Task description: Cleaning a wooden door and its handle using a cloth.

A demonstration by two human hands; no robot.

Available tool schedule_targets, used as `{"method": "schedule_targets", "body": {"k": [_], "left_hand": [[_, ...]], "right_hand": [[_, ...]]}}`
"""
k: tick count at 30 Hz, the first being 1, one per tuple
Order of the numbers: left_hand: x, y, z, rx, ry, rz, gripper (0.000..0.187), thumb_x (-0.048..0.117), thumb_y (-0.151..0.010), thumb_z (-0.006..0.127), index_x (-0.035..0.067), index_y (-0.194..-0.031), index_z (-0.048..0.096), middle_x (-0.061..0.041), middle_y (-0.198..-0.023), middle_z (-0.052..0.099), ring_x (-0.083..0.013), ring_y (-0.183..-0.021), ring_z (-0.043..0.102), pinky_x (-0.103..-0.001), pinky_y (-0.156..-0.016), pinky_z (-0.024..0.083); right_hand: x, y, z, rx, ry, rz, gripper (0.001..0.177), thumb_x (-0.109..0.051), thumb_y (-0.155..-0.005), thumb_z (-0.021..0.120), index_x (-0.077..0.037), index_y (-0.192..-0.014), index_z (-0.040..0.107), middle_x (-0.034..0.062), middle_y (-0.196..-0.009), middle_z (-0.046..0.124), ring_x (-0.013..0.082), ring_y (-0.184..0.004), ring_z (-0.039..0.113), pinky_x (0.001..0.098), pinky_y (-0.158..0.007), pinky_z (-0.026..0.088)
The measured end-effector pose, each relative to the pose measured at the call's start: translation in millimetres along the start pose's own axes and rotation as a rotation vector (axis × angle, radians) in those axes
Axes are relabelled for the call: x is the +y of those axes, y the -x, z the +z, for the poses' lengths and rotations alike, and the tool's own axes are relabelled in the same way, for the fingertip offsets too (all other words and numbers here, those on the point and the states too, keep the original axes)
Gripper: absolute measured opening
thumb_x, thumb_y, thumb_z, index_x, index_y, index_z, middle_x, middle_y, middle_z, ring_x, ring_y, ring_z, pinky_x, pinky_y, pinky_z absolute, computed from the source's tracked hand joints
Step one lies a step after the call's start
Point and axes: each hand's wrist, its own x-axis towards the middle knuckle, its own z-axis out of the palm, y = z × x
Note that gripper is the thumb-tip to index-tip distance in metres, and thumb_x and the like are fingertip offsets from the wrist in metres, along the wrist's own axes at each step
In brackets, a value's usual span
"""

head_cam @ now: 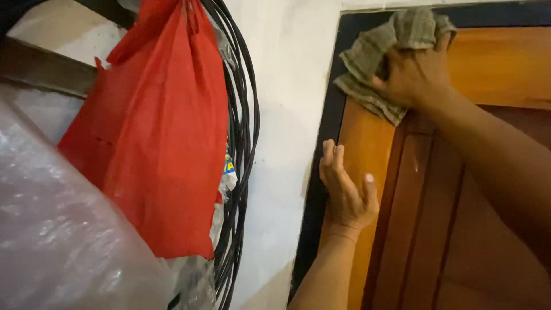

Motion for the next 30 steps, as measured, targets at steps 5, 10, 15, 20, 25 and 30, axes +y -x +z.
{"method": "schedule_targets", "body": {"k": [5, 10, 15, 20, 25, 30], "left_hand": [[-0.5, -0.6, 2.2, 0.053, 0.151, -0.043, 0.068, 0.034, -0.108, 0.044, -0.005, -0.160, 0.024, -0.036, -0.169, 0.023, -0.0508, -0.161, 0.026, -0.060, -0.134, 0.022], [-15.3, 9.7, 5.2, -0.042, 0.146, -0.235, 0.073, 0.035, -0.098, 0.053, -0.007, -0.152, 0.025, -0.034, -0.150, 0.038, -0.0482, -0.140, 0.041, -0.055, -0.122, 0.031], [5.8, -9.1, -12.0, -0.067, 0.180, -0.310, 0.060, 0.024, -0.102, 0.052, -0.005, -0.150, 0.030, -0.030, -0.146, 0.042, -0.0457, -0.137, 0.043, -0.054, -0.118, 0.033], [24.3, 7.4, -25.6, -0.012, 0.064, -0.295, 0.043, 0.018, -0.107, 0.045, -0.001, -0.146, 0.040, -0.026, -0.152, 0.043, -0.0461, -0.146, 0.038, -0.054, -0.123, 0.030], [11.2, 52.6, -47.5, 0.214, -0.032, -0.379, 0.041, 0.018, -0.107, 0.045, -0.001, -0.143, 0.041, -0.027, -0.156, 0.040, -0.0476, -0.152, 0.031, -0.057, -0.125, 0.023], [52.1, 102.9, -72.5, -0.055, -0.041, -0.403, 0.066, 0.038, -0.110, 0.036, -0.003, -0.159, 0.023, -0.031, -0.169, 0.017, -0.0481, -0.159, 0.015, -0.058, -0.127, 0.014]], "right_hand": [[-55.7, 68.5, -48.0, -0.077, -0.185, -0.036, 0.065, -0.068, -0.097, 0.045, -0.017, -0.131, 0.066, 0.0186, -0.125, 0.066, 0.0362, -0.122, 0.059, 0.0666, -0.111, 0.028], [-99.9, 153.2, -89.7, 0.053, -0.548, -0.311, 0.066, -0.059, -0.075, 0.054, -0.015, -0.123, 0.068, 0.0167, -0.137, 0.064, 0.0349, -0.133, 0.055, 0.0523, -0.117, 0.029], [-73.5, 145.6, -87.9, 0.106, -0.615, -0.693, 0.065, -0.066, -0.084, 0.052, -0.021, -0.129, 0.066, 0.0110, -0.133, 0.066, 0.0457, -0.135, 0.049, 0.0567, -0.114, 0.021], [-64.4, 98.7, -81.4, -0.409, -0.310, -0.080, 0.065, -0.067, -0.091, 0.042, -0.024, -0.132, 0.069, 0.0121, -0.134, 0.067, 0.0310, -0.129, 0.058, 0.0547, -0.118, 0.032], [-129.3, 150.6, -115.4, -0.597, -0.335, -0.060, 0.054, -0.048, -0.095, 0.037, -0.025, -0.140, 0.057, 0.0123, -0.151, 0.049, 0.0339, -0.144, 0.040, 0.0700, -0.120, 0.020], [-163.8, 235.1, -99.1, -0.142, -0.383, -0.555, 0.077, -0.051, -0.075, 0.057, -0.006, -0.138, 0.059, 0.0261, -0.147, 0.048, 0.0470, -0.139, 0.038, 0.0680, -0.110, 0.022]]}}
